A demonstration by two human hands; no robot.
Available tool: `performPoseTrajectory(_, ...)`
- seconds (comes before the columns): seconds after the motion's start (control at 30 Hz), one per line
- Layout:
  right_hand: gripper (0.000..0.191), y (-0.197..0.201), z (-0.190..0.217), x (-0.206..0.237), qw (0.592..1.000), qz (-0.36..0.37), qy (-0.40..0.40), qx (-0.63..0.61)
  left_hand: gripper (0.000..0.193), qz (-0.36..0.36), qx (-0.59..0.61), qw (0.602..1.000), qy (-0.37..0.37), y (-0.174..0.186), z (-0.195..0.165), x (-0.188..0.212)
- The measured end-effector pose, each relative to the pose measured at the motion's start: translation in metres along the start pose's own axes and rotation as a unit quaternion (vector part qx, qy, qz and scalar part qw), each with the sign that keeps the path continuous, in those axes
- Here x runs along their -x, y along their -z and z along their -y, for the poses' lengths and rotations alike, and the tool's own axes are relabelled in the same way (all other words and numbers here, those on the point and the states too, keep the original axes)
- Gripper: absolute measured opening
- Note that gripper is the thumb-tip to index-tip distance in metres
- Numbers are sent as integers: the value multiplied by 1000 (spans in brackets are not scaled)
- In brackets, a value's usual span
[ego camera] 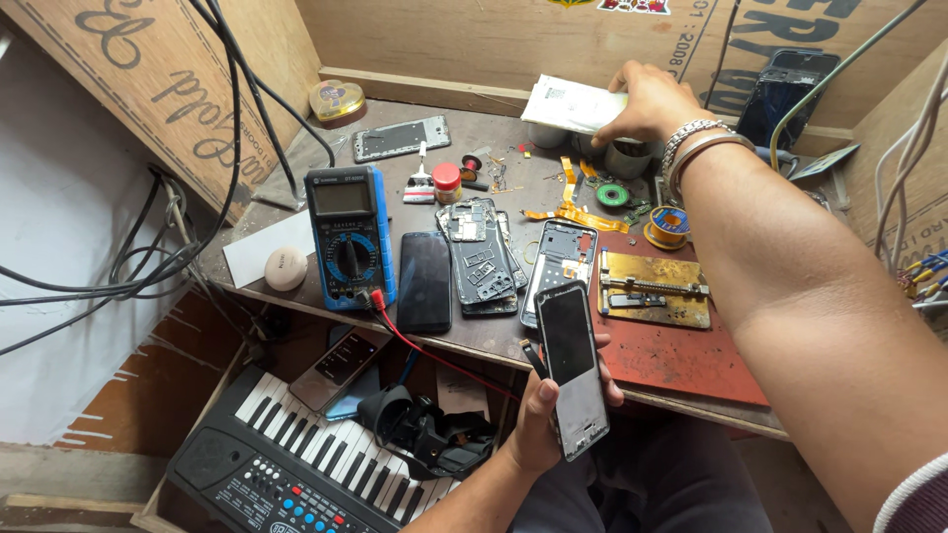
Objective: The person pries the old screen off a disassembled smartphone using a pry tool, scrapes and cleans adhesive residue from the phone frame, then unwraps a new replacement screen and holds it against the phone frame to align it.
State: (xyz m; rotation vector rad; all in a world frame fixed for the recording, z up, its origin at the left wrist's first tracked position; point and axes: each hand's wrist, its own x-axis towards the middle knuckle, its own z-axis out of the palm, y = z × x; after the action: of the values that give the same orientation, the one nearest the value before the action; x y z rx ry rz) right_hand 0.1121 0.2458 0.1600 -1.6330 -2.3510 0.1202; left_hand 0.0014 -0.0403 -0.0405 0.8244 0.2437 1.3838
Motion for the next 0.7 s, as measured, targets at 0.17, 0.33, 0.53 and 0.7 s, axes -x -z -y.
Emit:
performPoseTrajectory(0.17, 88, -3, -1, 5, 998, -60, 18, -26, 103, 1, -6, 1000, -6, 1, 0, 0)
performPoseTrajectory(0.33, 76, -7, 6, 6, 992, -109, 25, -63, 100, 2, 1, 1000, -11, 1, 1, -1)
performPoseTrajectory(0.53, 77, -32, 25, 34, 909, -111, 1, -402, 94, -21, 30, 998, -52, -4, 0, -5)
performPoseTrajectory(0.7, 66, -62, 22, 95, 701, 73, 8, -709, 84, -99, 35, 987, -122, -2, -6, -6)
